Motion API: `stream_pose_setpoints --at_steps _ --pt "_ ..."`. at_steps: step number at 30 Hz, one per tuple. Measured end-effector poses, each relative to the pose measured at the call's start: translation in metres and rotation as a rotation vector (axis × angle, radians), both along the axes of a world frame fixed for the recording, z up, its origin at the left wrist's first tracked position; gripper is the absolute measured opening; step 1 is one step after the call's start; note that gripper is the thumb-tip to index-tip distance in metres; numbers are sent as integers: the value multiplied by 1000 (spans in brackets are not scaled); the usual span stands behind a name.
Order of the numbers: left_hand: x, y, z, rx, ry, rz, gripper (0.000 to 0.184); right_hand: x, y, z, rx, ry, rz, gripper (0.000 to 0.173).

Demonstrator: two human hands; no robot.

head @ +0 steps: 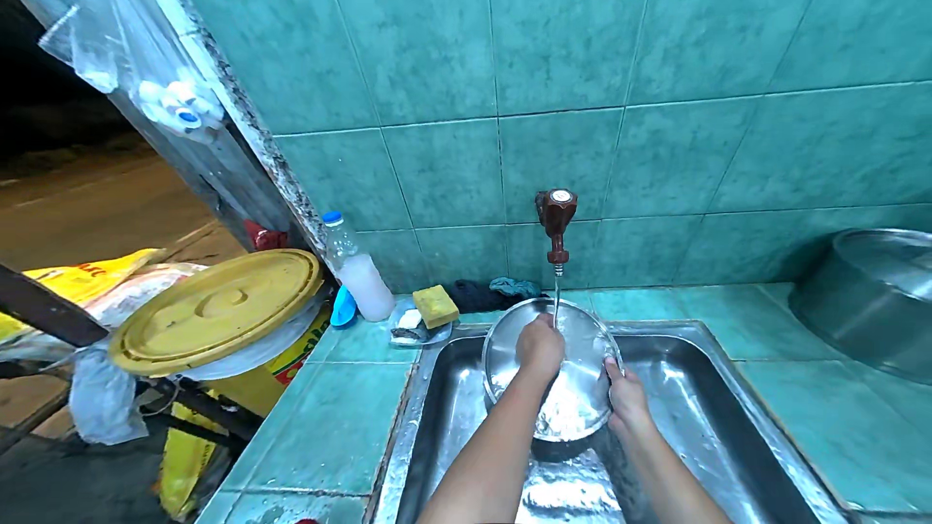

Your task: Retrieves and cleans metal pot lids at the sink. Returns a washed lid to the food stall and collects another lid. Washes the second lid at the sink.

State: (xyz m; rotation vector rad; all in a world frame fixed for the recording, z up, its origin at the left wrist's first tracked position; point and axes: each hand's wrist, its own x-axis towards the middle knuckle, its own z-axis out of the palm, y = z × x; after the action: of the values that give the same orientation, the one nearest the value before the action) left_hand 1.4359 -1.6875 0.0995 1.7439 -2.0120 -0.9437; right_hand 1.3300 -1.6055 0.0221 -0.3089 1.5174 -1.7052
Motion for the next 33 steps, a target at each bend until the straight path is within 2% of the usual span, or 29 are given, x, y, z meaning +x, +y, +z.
stream_pose_setpoints --at_steps 2,4,7,9,12,14,17,19,21,22,24,27,28,30,33 --pt "1 4 -13 -149 15 -59 44 -1 1 3 -6 11 7 30" --pt "7 9 -26 -221 79 -243 58 -5 3 5 -14 21 9 31" --pt "29 9 -41 -255 109 -398 59 -15 7 9 -26 65 17 29" --pt "45 9 -50 -266 -1 -337 70 -22 10 12 -22 150 37 29" --pt "62 15 -69 -342 -52 -111 66 -29 15 17 -10 244 56 28" --pt "67 23 -79 -338 104 25 70 -33 17 19 -4 255 62 27" --pt "76 33 -83 -174 643 207 80 -42 25 14 18 202 127 28" --pt "83 36 -80 17 855 254 66 -41 29 10 33 136 140 27" --pt "87 39 -71 88 918 269 49 -41 28 -2 61 151 146 28" --pt "87 40 -66 70 919 271 45 -40 26 -11 86 228 143 29" --pt "87 41 -59 8 915 269 42 -35 20 -20 182 543 147 31" --pt "83 41 -57 -48 936 312 41 -21 16 -5 498 1053 324 62" --pt "80 40 -59 -54 948 341 41 -18 14 -4 533 1178 366 69" --pt "76 37 -64 -53 964 396 42 -9 9 -5 544 1341 405 77" --pt "73 34 -65 -10 993 456 42 -4 4 5 578 1352 460 81"
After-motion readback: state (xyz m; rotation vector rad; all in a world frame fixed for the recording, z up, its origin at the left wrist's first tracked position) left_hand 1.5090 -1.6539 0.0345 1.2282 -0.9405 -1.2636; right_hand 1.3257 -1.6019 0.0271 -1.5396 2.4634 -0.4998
